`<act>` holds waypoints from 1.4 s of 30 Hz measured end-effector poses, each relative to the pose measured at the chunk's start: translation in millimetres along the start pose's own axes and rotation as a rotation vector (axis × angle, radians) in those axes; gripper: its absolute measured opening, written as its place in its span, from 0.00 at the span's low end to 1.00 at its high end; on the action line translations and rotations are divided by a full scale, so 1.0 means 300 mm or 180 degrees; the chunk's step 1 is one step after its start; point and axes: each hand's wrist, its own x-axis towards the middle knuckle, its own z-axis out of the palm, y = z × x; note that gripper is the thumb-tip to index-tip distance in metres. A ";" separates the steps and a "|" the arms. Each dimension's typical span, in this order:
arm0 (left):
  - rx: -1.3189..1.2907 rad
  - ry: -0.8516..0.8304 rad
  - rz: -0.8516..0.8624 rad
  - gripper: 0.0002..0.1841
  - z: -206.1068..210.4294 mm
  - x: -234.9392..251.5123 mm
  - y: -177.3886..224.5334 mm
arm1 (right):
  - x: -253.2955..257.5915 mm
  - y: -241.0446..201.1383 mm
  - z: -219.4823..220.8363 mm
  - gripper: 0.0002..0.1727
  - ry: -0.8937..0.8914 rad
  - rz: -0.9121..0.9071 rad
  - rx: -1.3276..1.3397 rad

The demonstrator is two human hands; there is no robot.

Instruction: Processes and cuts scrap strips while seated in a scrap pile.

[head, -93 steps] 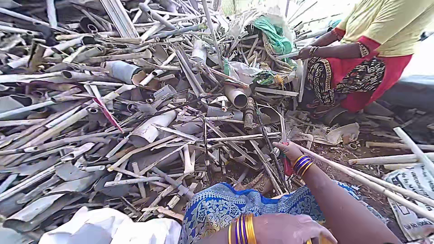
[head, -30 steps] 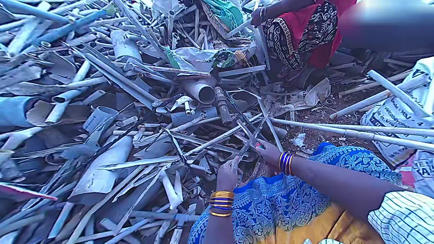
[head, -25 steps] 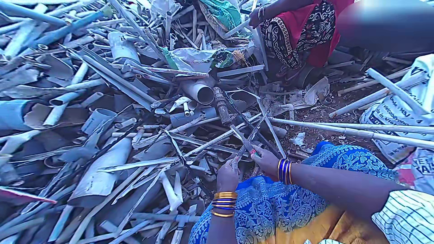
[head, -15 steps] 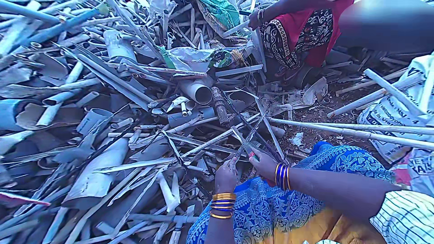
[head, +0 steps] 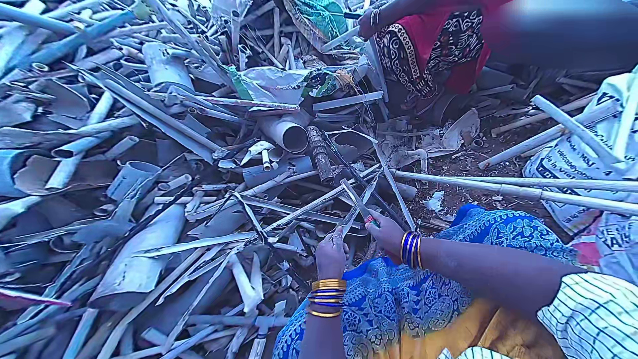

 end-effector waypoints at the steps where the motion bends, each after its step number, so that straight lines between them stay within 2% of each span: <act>1: 0.0005 0.0021 0.0020 0.23 0.006 -0.001 -0.002 | 0.003 0.001 0.003 0.32 0.0029 0.0015 -0.0003; 5: 0.0067 0.0020 0.0016 0.23 -0.013 0.017 -0.008 | -0.066 -0.016 0.023 0.32 -0.0289 -0.0105 -0.0159; 10: 0.0380 -0.0087 0.0166 0.23 -0.006 0.009 -0.006 | -0.013 -0.016 -0.005 0.32 -0.0051 0.0074 -0.0127; 14: 0.0462 -0.0042 0.0210 0.23 -0.013 0.021 -0.015 | -0.091 -0.029 0.035 0.33 -0.0353 -0.0152 -0.0244; 19: 0.0616 -0.0093 0.0228 0.24 0.013 -0.004 0.003 | -0.026 -0.018 0.018 0.32 0.0048 -0.0149 -0.0111; 23: 0.0406 -0.0011 0.0169 0.24 -0.004 0.010 -0.007 | -0.080 -0.023 0.038 0.33 -0.0113 -0.0199 -0.0296; 27: 0.0560 -0.0098 0.0292 0.24 0.014 -0.002 -0.004 | -0.030 -0.027 0.014 0.32 0.0154 -0.0024 -0.0012; 31: 0.0580 -0.0052 0.0241 0.24 -0.001 0.013 -0.008 | -0.093 -0.034 0.046 0.33 -0.0139 -0.0091 -0.0132; 35: 0.0656 -0.0114 0.0295 0.24 0.020 -0.005 0.000 | -0.036 -0.024 0.031 0.32 0.0192 -0.0125 0.0061; 39: 0.0686 -0.0073 0.0252 0.25 -0.001 0.004 0.000 | -0.080 -0.029 0.048 0.33 -0.0060 -0.0125 -0.0107; 42: 0.0701 -0.0155 0.0281 0.24 0.013 -0.006 0.005 | -0.045 -0.029 0.032 0.32 0.0125 -0.0097 0.0028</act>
